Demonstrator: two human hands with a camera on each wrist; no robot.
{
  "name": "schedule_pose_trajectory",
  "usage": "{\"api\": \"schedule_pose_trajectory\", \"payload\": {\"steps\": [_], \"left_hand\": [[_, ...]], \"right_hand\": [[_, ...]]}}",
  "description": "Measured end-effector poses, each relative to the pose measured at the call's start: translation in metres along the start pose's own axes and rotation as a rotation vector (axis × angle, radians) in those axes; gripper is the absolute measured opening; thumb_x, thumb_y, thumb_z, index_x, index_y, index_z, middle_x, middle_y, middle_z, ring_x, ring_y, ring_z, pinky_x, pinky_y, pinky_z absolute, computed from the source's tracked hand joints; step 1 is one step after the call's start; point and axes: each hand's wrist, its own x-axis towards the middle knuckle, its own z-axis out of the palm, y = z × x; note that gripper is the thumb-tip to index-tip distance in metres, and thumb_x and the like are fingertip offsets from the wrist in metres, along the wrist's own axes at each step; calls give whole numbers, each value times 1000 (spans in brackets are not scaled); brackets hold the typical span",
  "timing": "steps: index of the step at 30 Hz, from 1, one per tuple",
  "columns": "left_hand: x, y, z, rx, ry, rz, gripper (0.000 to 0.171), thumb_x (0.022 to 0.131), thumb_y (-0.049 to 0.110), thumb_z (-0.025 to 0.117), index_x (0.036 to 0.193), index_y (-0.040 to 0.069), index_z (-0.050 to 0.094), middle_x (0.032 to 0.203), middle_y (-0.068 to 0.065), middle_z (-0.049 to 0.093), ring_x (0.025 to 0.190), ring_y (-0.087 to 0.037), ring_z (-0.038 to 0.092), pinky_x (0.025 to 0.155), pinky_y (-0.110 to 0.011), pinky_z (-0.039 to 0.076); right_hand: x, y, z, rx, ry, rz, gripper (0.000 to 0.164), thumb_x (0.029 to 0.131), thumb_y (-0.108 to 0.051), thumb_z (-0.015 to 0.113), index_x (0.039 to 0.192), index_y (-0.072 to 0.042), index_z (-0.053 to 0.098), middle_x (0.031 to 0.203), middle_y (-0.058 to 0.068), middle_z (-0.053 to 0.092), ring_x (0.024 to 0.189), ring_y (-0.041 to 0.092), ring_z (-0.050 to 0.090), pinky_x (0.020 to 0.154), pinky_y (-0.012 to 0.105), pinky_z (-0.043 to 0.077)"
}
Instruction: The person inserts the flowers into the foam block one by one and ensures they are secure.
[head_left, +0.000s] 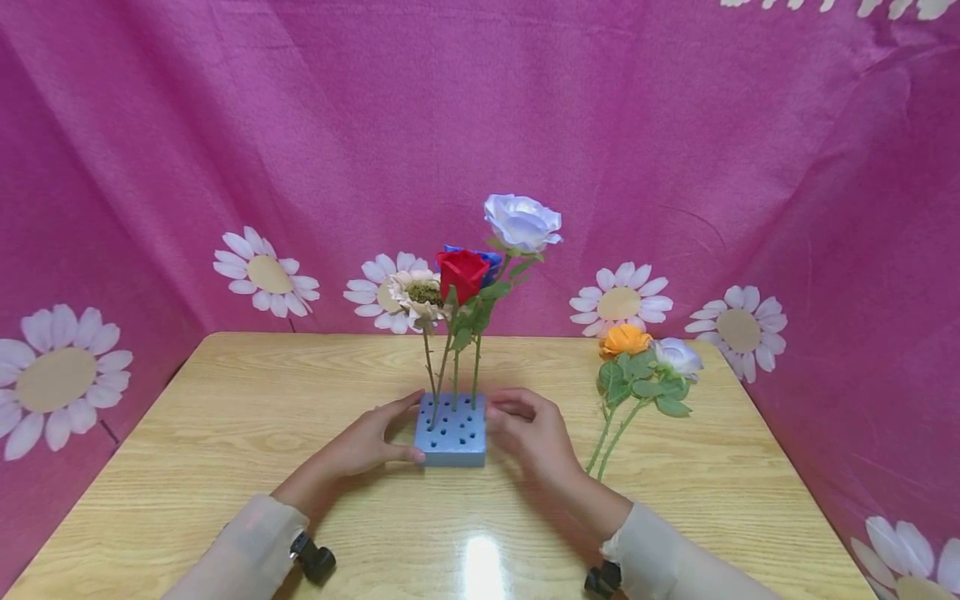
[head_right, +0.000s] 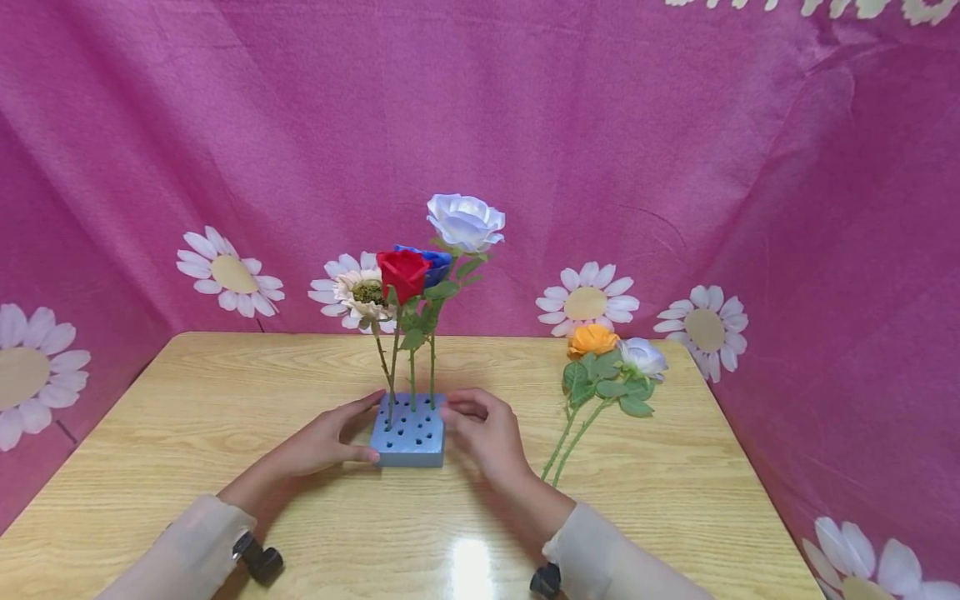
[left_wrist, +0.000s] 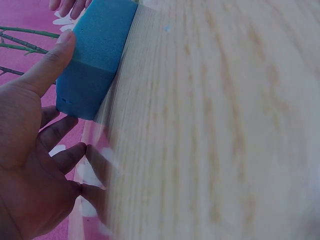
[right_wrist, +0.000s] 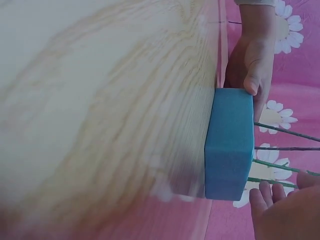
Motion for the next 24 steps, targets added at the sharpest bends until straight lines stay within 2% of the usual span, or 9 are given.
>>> {"api": "schedule_pose_trajectory", "payload": {"steps": [6,12,24], "left_hand": [[0,1,0,-6,0,-4,106,82,39,87,165,13,25,163,-13,40,155,-37,25,123,-64,17],[0,1,0,-8,-1,-5,106,83,39,87,165,13,25,163,-13,40,155,-37,25,124,-64,16],[-1,2,0,-7,-6,-2,106,83,39,86,165,12,25,163,-14,39,155,-38,24,123,-64,17]], "right_hand": [[-3,0,-11,-57,18,-7,27,92,-6,77,117,4,72,112,17,75,101,17,71,84,23,57],[-7,2,-25,-94,39,6,28,93,-7,77,119,3,72,113,15,76,100,15,73,85,22,57],[-16,4,-49,-64,77,37,32,93,-7,76,121,6,69,117,20,74,98,9,72,88,23,58]]}}
